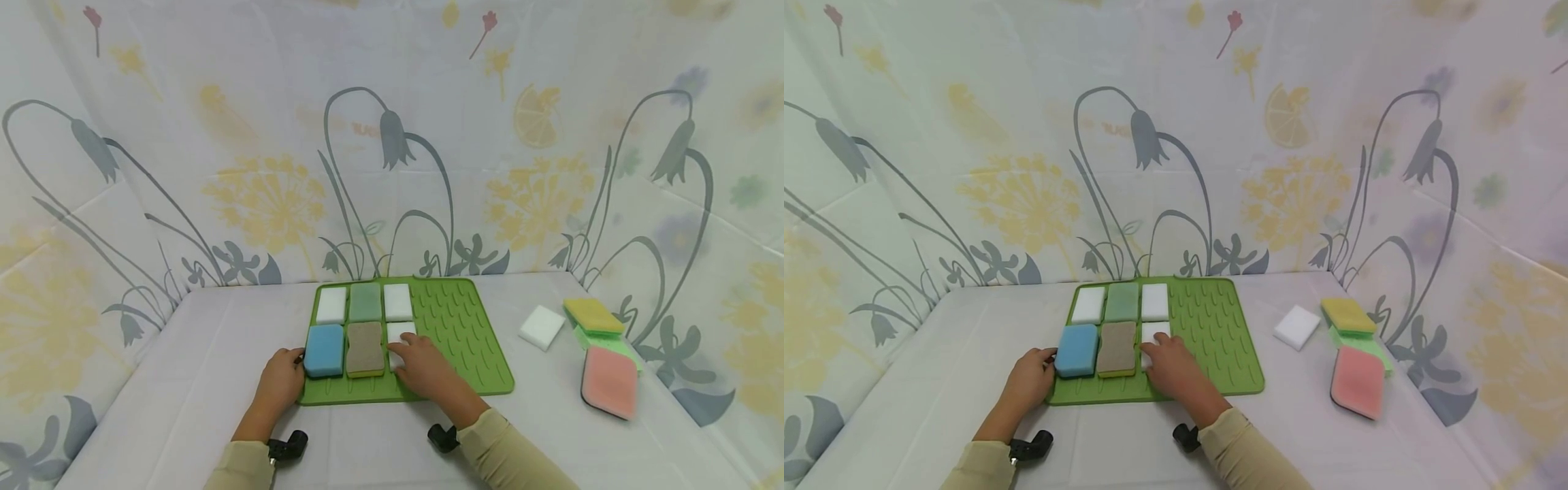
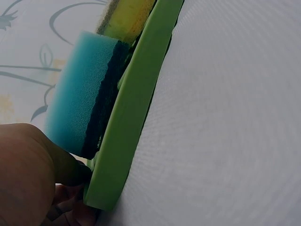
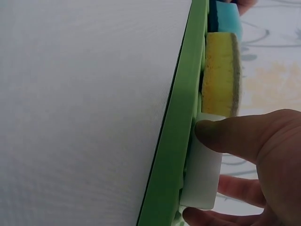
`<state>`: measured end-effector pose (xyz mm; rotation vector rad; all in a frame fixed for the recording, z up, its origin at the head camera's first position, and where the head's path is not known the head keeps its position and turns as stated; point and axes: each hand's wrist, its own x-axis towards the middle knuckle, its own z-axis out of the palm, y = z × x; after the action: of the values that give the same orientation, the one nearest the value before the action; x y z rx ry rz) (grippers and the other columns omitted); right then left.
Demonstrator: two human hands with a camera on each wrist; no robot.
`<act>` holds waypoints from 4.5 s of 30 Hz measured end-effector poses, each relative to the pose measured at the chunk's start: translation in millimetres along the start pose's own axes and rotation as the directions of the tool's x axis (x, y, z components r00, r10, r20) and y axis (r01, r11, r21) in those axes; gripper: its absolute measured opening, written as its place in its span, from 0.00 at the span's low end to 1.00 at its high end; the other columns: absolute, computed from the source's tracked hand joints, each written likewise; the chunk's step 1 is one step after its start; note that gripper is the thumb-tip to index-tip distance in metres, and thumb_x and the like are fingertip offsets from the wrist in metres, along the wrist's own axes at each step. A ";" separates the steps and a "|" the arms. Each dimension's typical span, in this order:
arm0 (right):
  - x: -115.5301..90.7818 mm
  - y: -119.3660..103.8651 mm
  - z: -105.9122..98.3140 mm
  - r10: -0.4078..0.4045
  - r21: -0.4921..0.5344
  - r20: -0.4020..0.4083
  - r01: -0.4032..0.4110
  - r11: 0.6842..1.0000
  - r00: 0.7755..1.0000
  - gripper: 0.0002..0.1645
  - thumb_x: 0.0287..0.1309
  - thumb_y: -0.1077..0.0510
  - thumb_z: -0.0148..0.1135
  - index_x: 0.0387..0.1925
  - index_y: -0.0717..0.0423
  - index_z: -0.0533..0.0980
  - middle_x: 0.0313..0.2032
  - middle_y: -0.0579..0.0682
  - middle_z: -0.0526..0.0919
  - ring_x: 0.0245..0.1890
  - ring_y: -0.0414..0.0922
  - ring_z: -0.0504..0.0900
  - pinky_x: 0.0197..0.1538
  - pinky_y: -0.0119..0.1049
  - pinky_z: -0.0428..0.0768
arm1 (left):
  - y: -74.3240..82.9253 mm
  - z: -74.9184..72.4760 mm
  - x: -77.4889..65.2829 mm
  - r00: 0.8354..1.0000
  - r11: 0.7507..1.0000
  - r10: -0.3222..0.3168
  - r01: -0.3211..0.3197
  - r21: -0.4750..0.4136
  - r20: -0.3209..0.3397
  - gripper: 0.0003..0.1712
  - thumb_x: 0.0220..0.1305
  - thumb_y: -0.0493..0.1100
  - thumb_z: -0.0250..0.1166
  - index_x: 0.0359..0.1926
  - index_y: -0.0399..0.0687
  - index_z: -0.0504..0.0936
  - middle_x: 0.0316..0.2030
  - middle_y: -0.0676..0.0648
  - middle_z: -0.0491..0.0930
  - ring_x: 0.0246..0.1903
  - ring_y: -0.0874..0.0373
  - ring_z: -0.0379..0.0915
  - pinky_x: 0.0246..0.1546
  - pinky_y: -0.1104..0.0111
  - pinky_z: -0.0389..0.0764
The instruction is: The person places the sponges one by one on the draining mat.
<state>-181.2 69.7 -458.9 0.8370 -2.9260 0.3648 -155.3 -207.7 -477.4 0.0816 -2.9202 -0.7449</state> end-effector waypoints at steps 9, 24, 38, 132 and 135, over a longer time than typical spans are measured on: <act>-1.6 1.2 -1.7 0.028 0.081 0.008 -0.029 0.996 1.000 0.27 0.60 0.53 0.64 0.61 0.52 0.74 0.62 0.65 0.71 0.59 0.65 0.73 0.59 0.56 0.74 | 0.8 -0.5 -0.7 1.000 1.000 0.007 -0.007 0.008 -0.002 0.19 0.66 0.35 0.54 0.55 0.29 0.78 0.42 0.36 0.78 0.43 0.43 0.77 0.45 0.52 0.79; -7.2 23.9 -18.4 0.067 0.141 -0.054 -0.058 0.988 0.996 0.26 0.60 0.52 0.64 0.59 0.52 0.75 0.63 0.61 0.71 0.61 0.61 0.72 0.60 0.55 0.74 | 0.2 -0.1 0.3 1.000 1.000 0.000 0.000 0.009 0.003 0.20 0.67 0.35 0.53 0.56 0.29 0.77 0.42 0.36 0.79 0.43 0.44 0.77 0.45 0.51 0.79; -17.4 60.4 -29.9 0.152 0.087 -0.075 -0.145 0.986 0.986 0.26 0.61 0.52 0.63 0.60 0.53 0.74 0.63 0.62 0.71 0.60 0.64 0.72 0.58 0.58 0.74 | 1.2 -1.7 -1.5 1.000 1.000 0.003 -0.003 0.005 0.009 0.20 0.66 0.35 0.54 0.56 0.29 0.77 0.42 0.36 0.78 0.44 0.44 0.77 0.45 0.52 0.79; -49.0 181.9 -53.9 0.420 -0.065 -0.043 -0.422 0.904 0.906 0.22 0.60 0.67 0.47 0.54 0.65 0.76 0.54 0.72 0.72 0.47 0.71 0.75 0.50 0.60 0.75 | -2.6 -1.7 -2.4 1.000 1.000 -0.005 0.005 -0.007 0.022 0.20 0.66 0.34 0.54 0.56 0.29 0.76 0.43 0.35 0.78 0.43 0.44 0.77 0.43 0.51 0.79; -46.2 179.2 -55.3 0.413 -0.070 -0.050 -0.416 0.907 0.909 0.22 0.60 0.68 0.47 0.54 0.64 0.76 0.56 0.73 0.71 0.49 0.72 0.74 0.52 0.60 0.74 | -2.9 -2.4 -3.1 1.000 1.000 -0.001 0.001 -0.003 0.023 0.20 0.66 0.34 0.54 0.56 0.28 0.76 0.42 0.35 0.78 0.43 0.43 0.77 0.43 0.51 0.79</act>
<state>-236.5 254.4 -448.7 0.1848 -3.0453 0.2790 -151.9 -211.1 -477.0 0.0754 -2.9406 -0.7560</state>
